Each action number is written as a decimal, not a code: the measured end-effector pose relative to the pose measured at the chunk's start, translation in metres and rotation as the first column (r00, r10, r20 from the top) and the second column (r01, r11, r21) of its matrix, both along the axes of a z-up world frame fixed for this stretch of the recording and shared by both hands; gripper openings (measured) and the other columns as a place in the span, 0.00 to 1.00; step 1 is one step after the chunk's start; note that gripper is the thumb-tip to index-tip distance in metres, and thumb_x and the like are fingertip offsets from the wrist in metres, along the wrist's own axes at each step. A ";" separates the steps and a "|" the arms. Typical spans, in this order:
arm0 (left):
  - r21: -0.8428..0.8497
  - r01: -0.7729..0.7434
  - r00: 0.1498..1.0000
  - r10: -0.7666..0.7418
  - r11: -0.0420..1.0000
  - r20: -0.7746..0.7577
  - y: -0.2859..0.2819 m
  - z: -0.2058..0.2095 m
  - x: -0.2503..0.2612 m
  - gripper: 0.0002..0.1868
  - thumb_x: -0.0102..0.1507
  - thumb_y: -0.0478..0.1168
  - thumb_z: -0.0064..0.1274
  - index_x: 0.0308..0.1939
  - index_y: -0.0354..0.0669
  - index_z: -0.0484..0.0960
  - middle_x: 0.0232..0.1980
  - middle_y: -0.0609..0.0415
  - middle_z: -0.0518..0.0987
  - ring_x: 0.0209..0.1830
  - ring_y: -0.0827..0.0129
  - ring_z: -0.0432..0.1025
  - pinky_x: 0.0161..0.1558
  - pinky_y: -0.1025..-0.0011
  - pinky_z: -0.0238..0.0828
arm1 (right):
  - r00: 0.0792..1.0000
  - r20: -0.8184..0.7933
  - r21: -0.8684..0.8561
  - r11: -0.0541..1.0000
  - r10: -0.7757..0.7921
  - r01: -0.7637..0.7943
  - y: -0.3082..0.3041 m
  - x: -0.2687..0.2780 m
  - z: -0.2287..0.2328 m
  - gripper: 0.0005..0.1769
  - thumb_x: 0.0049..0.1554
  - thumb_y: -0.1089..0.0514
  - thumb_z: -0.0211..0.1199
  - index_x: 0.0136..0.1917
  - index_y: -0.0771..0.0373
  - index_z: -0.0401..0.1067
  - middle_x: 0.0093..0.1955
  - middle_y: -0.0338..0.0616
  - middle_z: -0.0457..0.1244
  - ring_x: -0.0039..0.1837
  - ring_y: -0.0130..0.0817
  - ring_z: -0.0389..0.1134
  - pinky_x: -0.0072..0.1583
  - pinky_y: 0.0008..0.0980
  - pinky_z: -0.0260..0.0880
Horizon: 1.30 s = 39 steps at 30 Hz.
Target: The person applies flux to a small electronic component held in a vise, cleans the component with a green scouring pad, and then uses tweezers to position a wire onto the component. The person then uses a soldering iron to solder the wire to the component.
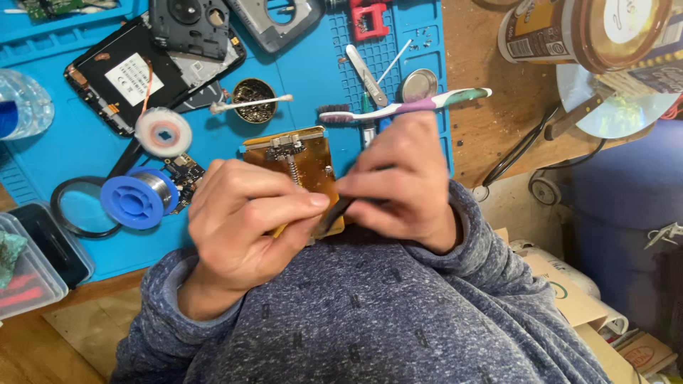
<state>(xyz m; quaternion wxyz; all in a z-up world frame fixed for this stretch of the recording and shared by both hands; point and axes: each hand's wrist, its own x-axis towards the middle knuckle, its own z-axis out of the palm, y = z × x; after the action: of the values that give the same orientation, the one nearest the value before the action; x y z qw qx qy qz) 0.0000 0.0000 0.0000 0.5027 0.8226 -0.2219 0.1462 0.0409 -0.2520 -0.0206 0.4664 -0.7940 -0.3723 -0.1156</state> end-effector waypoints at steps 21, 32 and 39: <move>-0.029 0.170 0.977 -0.165 0.985 0.135 0.034 0.001 -0.008 0.32 0.83 0.56 0.34 0.29 0.47 0.74 0.27 0.56 0.59 0.24 0.61 0.55 0.33 0.57 0.45 | 0.991 -0.023 0.006 0.991 -0.133 0.133 0.011 0.002 -0.001 0.26 0.74 0.48 0.56 0.37 0.63 0.60 0.36 0.48 0.55 0.41 0.48 0.54 0.54 0.53 0.53; 0.053 0.116 0.957 -0.126 0.992 0.261 0.030 -0.003 -0.007 0.13 0.79 0.51 0.62 0.43 0.52 0.88 0.30 0.61 0.67 0.28 0.63 0.63 0.36 0.60 0.51 | 0.999 -0.017 -0.300 0.953 -0.045 0.038 0.018 0.004 0.006 0.13 0.71 0.46 0.71 0.48 0.55 0.79 0.42 0.37 0.64 0.47 0.43 0.59 0.56 0.48 0.52; 0.117 0.039 0.942 -0.076 0.992 0.326 0.027 -0.005 -0.018 0.22 0.79 0.55 0.62 0.34 0.52 0.83 0.29 0.61 0.64 0.27 0.64 0.62 0.35 0.62 0.50 | 0.998 0.028 -0.397 0.916 -0.051 0.058 0.018 0.003 0.005 0.11 0.69 0.47 0.77 0.49 0.51 0.81 0.42 0.38 0.60 0.49 0.45 0.58 0.55 0.48 0.49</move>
<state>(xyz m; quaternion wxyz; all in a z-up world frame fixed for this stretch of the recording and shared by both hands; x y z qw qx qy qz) -0.0178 0.0271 -0.0053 0.4170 0.8058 -0.3345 0.2546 0.0443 -0.2344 -0.0159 0.2888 -0.8812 -0.3697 -0.0575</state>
